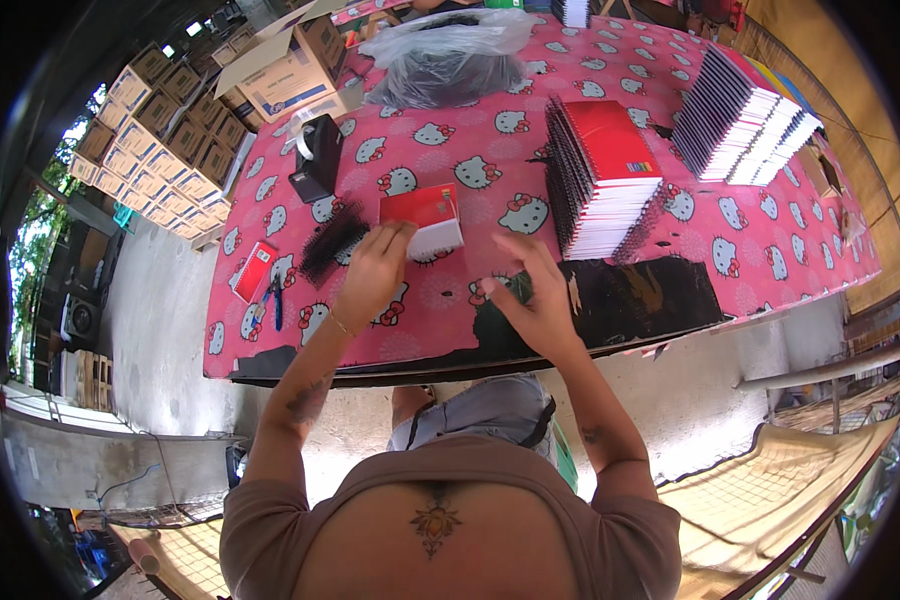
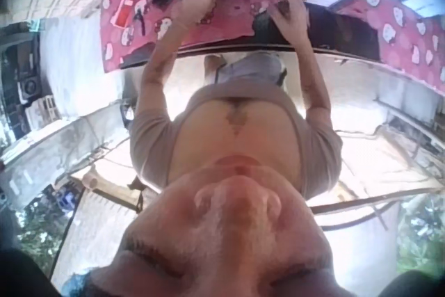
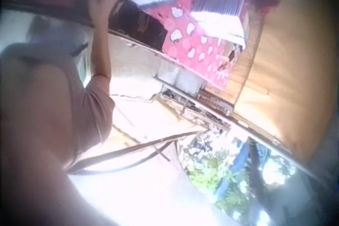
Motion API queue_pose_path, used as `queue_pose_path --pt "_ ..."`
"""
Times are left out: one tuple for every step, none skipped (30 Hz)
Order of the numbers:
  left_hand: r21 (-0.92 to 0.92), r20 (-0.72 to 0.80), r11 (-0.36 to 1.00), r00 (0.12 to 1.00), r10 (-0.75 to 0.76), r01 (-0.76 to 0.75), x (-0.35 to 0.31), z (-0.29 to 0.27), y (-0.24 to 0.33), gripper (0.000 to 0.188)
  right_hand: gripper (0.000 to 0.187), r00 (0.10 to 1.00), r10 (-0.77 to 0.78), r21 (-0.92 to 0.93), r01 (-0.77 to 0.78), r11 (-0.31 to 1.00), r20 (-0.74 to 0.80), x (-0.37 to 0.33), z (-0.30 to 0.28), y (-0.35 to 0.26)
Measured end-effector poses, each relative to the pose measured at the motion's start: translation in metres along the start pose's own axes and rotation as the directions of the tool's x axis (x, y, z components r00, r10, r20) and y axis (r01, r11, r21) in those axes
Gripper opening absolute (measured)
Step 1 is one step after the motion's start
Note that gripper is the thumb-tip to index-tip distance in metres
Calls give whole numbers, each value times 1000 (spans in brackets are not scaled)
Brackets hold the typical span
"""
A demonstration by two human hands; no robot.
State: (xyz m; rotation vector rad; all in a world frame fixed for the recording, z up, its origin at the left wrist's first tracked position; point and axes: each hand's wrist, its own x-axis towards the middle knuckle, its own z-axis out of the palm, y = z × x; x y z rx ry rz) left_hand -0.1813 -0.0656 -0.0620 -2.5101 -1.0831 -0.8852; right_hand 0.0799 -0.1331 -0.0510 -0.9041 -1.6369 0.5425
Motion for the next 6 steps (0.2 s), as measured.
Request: queue_pose_path --pt "-15 -30 1000 1000 3 -3 1 -7 12 39 57 999 -5 -41 4 999 -41 -1 8 6" --pt "-31 -59 999 998 6 -7 2 -13 26 39 61 998 52 -10 -52 999 35 -5 15 20" --pt "3 -20 1000 1000 11 -11 -4 -18 40 40 64 987 105 25 -109 994 124 -12 25 36" --pt "-38 -14 999 1000 24 -24 -12 -15 50 40 67 964 155 52 -170 984 218 -18 33 47" --pt "-79 -8 996 999 38 -38 -21 -8 57 40 70 899 334 87 -371 924 282 -28 38 56" --pt "-121 -10 991 998 55 -56 -28 5 60 40 78 807 454 52 -508 860 378 -40 40 86"
